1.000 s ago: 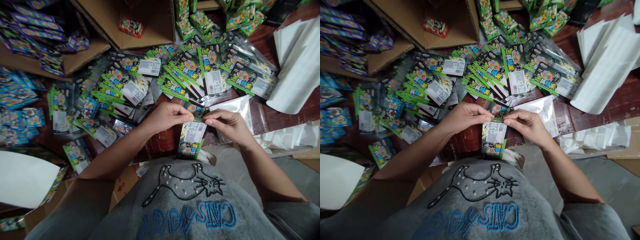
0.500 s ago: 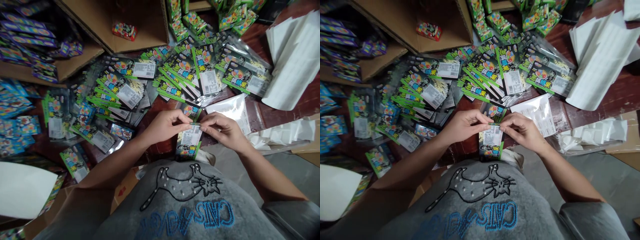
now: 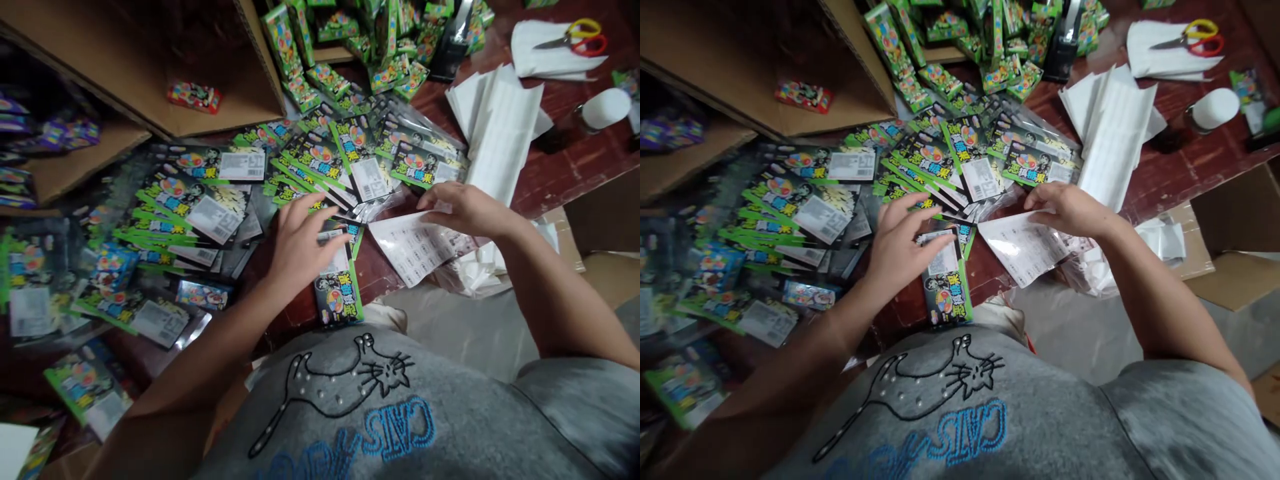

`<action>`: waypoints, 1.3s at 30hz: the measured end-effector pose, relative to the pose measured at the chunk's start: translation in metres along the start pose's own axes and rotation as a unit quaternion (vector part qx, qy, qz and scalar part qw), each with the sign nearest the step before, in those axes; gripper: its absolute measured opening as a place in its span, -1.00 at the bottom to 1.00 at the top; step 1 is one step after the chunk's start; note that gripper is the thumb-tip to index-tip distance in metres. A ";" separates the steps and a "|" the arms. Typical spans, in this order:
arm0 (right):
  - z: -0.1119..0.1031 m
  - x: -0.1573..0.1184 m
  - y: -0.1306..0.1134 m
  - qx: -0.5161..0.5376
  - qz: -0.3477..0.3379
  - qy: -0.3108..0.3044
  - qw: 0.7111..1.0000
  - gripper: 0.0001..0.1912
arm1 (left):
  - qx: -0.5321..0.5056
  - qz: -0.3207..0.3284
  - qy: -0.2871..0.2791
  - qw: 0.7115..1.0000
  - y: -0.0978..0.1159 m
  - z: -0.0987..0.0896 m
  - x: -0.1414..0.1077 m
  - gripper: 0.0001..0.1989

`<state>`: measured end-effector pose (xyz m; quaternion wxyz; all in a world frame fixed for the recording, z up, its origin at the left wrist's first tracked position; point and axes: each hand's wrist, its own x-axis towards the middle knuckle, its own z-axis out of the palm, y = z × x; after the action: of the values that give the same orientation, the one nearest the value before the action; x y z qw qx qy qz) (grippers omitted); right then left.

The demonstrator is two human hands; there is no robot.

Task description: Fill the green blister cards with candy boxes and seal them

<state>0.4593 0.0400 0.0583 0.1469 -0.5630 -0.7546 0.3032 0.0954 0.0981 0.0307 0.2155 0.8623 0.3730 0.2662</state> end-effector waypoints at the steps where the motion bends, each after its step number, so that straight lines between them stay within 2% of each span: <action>1: -0.002 -0.002 -0.010 0.058 0.010 0.011 0.998 -0.73 | -0.025 0.024 0.001 0.999 0.014 0.005 0.006 -0.42; 2: -0.004 -0.005 -0.020 0.114 0.020 0.026 0.993 -0.70 | -0.055 0.044 -0.004 0.998 0.028 0.010 0.012 -0.35; 4: -0.006 -0.013 -0.037 0.204 0.040 0.070 0.976 -0.64 | -0.123 0.055 -0.022 0.991 0.048 0.020 0.022 -0.45; 7: -0.002 -0.023 -0.051 0.284 0.078 0.139 0.946 -0.53 | -0.226 -0.009 -0.041 0.973 0.056 0.030 0.028 -0.81; 9: 0.008 -0.028 -0.055 0.332 0.093 0.153 0.926 -0.45 | -0.283 -0.066 -0.044 0.956 0.051 0.033 0.027 -0.91; 12: 0.026 -0.029 -0.057 0.367 0.102 0.188 0.905 -0.52 | -0.348 -0.118 -0.060 0.928 0.044 0.035 0.027 -0.88; 14: 0.038 -0.027 -0.059 0.370 0.112 0.220 0.896 -0.59 | -0.391 -0.134 -0.072 0.908 0.044 0.036 0.028 -0.76; 16: 0.046 -0.025 -0.060 0.386 0.115 0.233 0.885 -0.58 | -0.421 -0.145 -0.063 0.893 0.045 0.036 0.030 -0.65; 19: 0.053 -0.023 -0.065 0.391 0.115 0.254 0.877 -0.55 | -0.423 -0.173 -0.032 0.889 0.046 0.037 0.033 -0.69; 21: 0.055 -0.023 -0.067 0.374 0.124 0.273 0.878 -0.55 | -0.398 -0.187 -0.015 0.898 0.045 0.038 0.033 -0.62; 24: 0.057 -0.023 -0.068 0.350 0.139 0.284 0.882 -0.51 | -0.348 -0.195 0.012 0.917 0.043 0.038 0.030 -0.35; 26: 0.057 -0.023 -0.066 0.341 0.143 0.285 0.884 -0.47 | -0.341 -0.192 0.010 0.920 0.043 0.036 0.028 -0.26; 30: 0.055 -0.025 -0.058 0.363 0.141 0.263 0.883 -0.49 | -0.380 -0.173 -0.046 0.908 0.046 0.033 0.025 -0.32; 33: 0.050 -0.028 -0.053 0.365 0.115 0.242 0.892 -0.53 | -0.365 -0.174 -0.030 0.914 0.047 0.034 0.024 -0.38; 35: 0.043 -0.031 -0.050 0.321 0.089 0.232 0.914 -0.52 | -0.362 -0.172 -0.023 0.916 0.046 0.037 0.023 -0.43; 37: 0.032 -0.032 -0.045 0.225 0.056 0.207 0.950 -0.51 | -0.366 -0.167 -0.030 0.915 0.043 0.040 0.023 -0.48; 39: 0.019 -0.031 -0.041 0.114 0.029 0.164 0.979 -0.58 | -0.364 -0.163 -0.046 0.916 0.038 0.045 0.023 -0.52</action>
<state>0.4273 -0.0018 0.0726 0.3232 -0.6064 -0.6639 0.2952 0.1567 0.0832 0.0248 0.5719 0.6628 0.3748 0.3052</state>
